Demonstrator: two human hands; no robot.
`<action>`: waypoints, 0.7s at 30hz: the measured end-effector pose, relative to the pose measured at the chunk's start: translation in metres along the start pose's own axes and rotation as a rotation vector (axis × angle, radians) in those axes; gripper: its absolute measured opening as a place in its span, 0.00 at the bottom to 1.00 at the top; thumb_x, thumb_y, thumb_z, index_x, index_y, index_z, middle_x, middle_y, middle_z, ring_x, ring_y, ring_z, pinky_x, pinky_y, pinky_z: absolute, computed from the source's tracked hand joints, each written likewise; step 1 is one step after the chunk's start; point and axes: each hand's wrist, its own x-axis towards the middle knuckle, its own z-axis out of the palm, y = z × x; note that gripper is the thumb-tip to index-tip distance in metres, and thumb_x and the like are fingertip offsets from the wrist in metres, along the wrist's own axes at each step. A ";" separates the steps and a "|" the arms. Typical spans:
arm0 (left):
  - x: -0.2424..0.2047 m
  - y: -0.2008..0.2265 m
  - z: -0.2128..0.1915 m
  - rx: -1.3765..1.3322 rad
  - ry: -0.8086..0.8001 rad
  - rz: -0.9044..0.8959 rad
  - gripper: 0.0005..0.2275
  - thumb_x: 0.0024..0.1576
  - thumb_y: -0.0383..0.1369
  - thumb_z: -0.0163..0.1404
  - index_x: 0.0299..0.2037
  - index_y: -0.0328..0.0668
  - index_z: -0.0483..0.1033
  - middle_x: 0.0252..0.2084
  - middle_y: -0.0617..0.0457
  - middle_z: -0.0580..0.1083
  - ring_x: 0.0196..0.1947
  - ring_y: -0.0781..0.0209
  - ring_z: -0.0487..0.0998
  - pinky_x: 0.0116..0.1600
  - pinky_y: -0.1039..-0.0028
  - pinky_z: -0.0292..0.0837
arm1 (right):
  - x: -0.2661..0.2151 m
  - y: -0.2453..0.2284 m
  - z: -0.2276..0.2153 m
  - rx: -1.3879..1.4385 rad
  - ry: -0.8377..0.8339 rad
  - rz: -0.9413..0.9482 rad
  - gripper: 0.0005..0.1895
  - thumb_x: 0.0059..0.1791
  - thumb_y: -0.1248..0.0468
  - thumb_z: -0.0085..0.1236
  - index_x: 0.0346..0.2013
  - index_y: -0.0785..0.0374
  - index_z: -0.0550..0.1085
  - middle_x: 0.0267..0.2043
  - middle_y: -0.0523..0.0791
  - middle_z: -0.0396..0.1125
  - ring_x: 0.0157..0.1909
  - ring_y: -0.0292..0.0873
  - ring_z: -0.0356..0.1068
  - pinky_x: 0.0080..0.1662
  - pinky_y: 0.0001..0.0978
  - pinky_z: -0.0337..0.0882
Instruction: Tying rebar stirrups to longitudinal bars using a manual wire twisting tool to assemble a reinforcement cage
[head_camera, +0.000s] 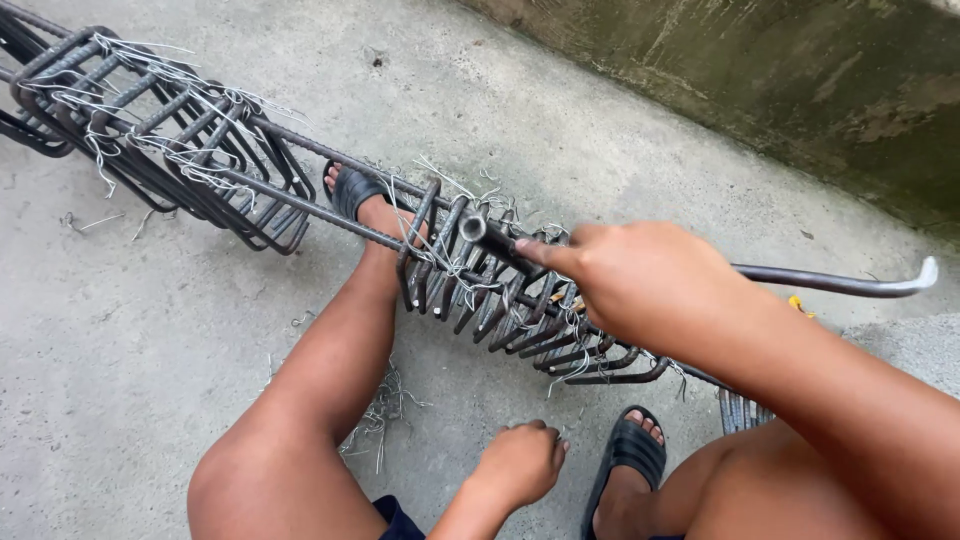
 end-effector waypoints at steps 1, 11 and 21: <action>-0.003 0.004 -0.012 -0.012 0.074 0.016 0.15 0.66 0.39 0.42 0.39 0.37 0.80 0.41 0.41 0.78 0.36 0.34 0.77 0.45 0.49 0.70 | 0.002 0.000 0.000 -0.028 -0.161 0.052 0.31 0.47 0.69 0.47 0.65 0.47 0.72 0.33 0.47 0.73 0.22 0.53 0.74 0.28 0.46 0.76; -0.022 0.005 -0.060 0.008 0.191 -0.049 0.13 0.66 0.37 0.43 0.41 0.38 0.78 0.42 0.46 0.77 0.39 0.41 0.78 0.48 0.55 0.69 | 0.001 -0.011 0.007 -0.013 -0.218 -0.131 0.36 0.43 0.70 0.50 0.67 0.45 0.71 0.29 0.47 0.72 0.16 0.50 0.73 0.20 0.44 0.75; -0.025 -0.002 -0.071 -0.021 0.217 -0.098 0.14 0.66 0.39 0.41 0.45 0.40 0.78 0.43 0.44 0.76 0.39 0.40 0.78 0.49 0.52 0.69 | 0.011 -0.008 0.015 0.040 0.148 -0.152 0.36 0.44 0.70 0.51 0.67 0.50 0.70 0.35 0.45 0.69 0.22 0.49 0.70 0.24 0.42 0.72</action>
